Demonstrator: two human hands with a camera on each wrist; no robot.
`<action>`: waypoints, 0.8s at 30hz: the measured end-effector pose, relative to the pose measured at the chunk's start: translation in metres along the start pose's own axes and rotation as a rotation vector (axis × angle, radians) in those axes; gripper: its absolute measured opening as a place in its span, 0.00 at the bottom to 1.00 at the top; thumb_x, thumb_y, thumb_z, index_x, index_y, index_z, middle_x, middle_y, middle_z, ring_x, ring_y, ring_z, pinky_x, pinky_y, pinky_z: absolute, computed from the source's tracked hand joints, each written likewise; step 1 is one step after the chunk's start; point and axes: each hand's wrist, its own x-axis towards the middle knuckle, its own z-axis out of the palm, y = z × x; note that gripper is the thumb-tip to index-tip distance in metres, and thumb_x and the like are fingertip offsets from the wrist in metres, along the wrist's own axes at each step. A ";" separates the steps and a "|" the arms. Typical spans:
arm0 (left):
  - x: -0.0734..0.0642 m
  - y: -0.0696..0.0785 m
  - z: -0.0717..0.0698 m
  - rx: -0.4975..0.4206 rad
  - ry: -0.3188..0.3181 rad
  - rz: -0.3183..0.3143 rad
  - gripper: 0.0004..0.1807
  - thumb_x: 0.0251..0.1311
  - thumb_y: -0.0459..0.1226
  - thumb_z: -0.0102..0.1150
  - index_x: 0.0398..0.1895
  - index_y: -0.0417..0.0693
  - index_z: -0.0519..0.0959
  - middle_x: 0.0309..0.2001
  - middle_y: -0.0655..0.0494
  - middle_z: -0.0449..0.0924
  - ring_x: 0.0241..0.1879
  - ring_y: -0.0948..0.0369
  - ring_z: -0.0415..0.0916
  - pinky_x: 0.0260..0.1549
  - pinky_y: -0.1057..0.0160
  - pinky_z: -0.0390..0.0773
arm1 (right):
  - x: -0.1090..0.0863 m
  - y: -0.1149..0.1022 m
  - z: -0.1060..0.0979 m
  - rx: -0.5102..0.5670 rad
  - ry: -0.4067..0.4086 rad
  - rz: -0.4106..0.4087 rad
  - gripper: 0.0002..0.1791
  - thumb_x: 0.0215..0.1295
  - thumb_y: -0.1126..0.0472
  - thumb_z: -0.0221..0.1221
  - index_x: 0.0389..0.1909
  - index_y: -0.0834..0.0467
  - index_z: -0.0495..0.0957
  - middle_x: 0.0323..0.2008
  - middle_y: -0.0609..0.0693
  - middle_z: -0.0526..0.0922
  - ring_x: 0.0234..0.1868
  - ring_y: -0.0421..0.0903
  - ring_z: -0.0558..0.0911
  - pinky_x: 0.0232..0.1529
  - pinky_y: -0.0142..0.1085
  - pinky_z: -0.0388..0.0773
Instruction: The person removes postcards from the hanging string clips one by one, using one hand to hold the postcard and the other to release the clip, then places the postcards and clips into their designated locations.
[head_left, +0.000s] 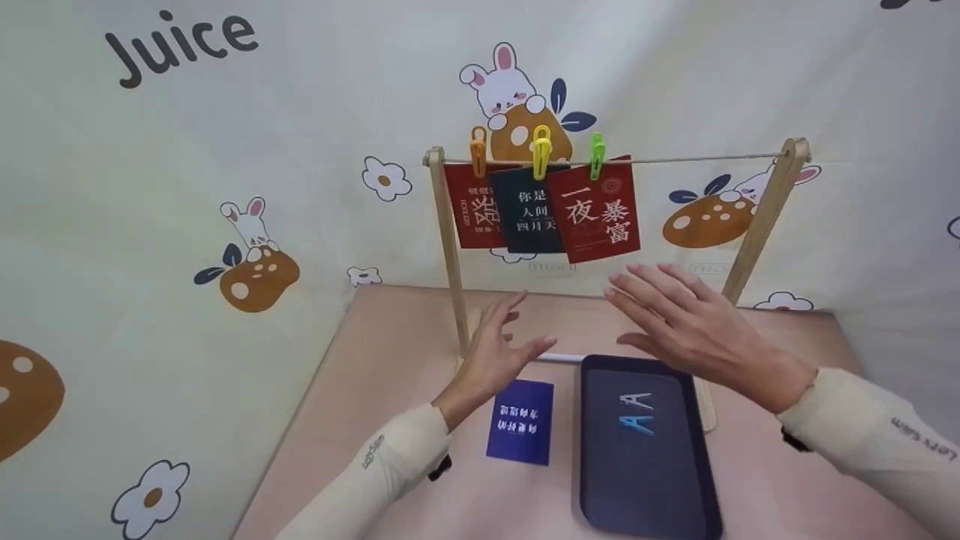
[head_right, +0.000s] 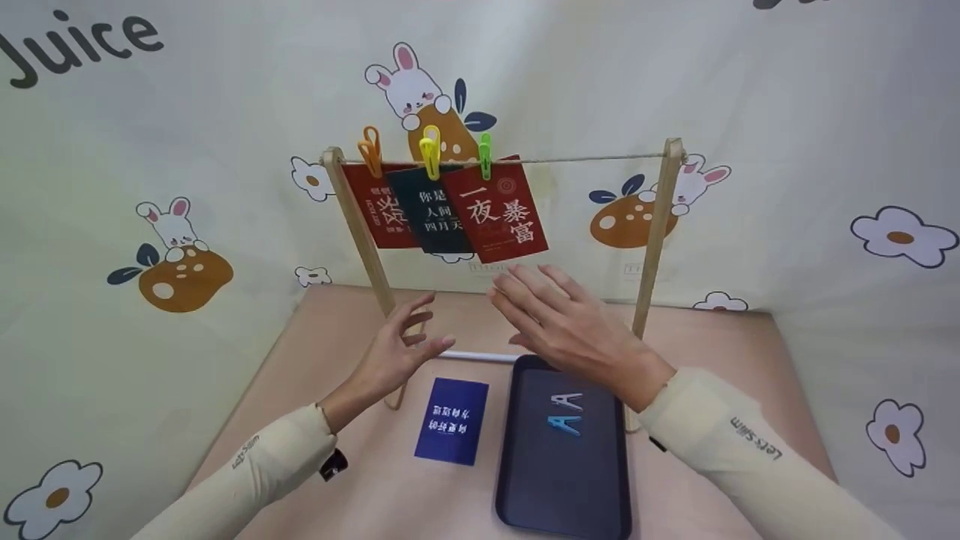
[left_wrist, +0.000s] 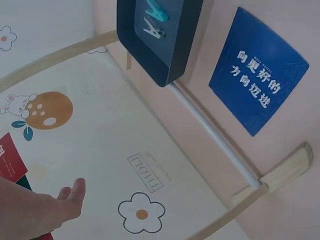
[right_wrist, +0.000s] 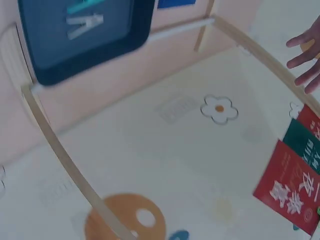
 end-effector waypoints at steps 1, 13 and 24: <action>0.005 0.004 -0.001 -0.010 0.012 0.004 0.42 0.60 0.48 0.70 0.75 0.53 0.62 0.73 0.49 0.61 0.72 0.48 0.65 0.69 0.47 0.72 | 0.006 0.006 -0.001 -0.010 0.003 -0.015 0.30 0.80 0.43 0.40 0.64 0.60 0.74 0.62 0.57 0.79 0.62 0.54 0.77 0.83 0.39 0.47; 0.051 0.039 0.007 -0.284 0.164 0.030 0.37 0.59 0.39 0.71 0.71 0.45 0.67 0.69 0.46 0.70 0.66 0.49 0.72 0.62 0.56 0.80 | 0.063 0.062 -0.004 0.056 -0.082 0.077 0.48 0.51 0.52 0.76 0.72 0.61 0.65 0.67 0.60 0.74 0.66 0.59 0.73 0.63 0.54 0.77; 0.076 0.058 0.019 -0.402 0.251 -0.034 0.33 0.57 0.38 0.72 0.66 0.44 0.72 0.61 0.46 0.77 0.61 0.52 0.76 0.52 0.64 0.85 | 0.103 0.084 -0.001 0.247 -0.058 0.348 0.37 0.65 0.52 0.65 0.70 0.62 0.66 0.66 0.60 0.74 0.66 0.57 0.73 0.67 0.52 0.73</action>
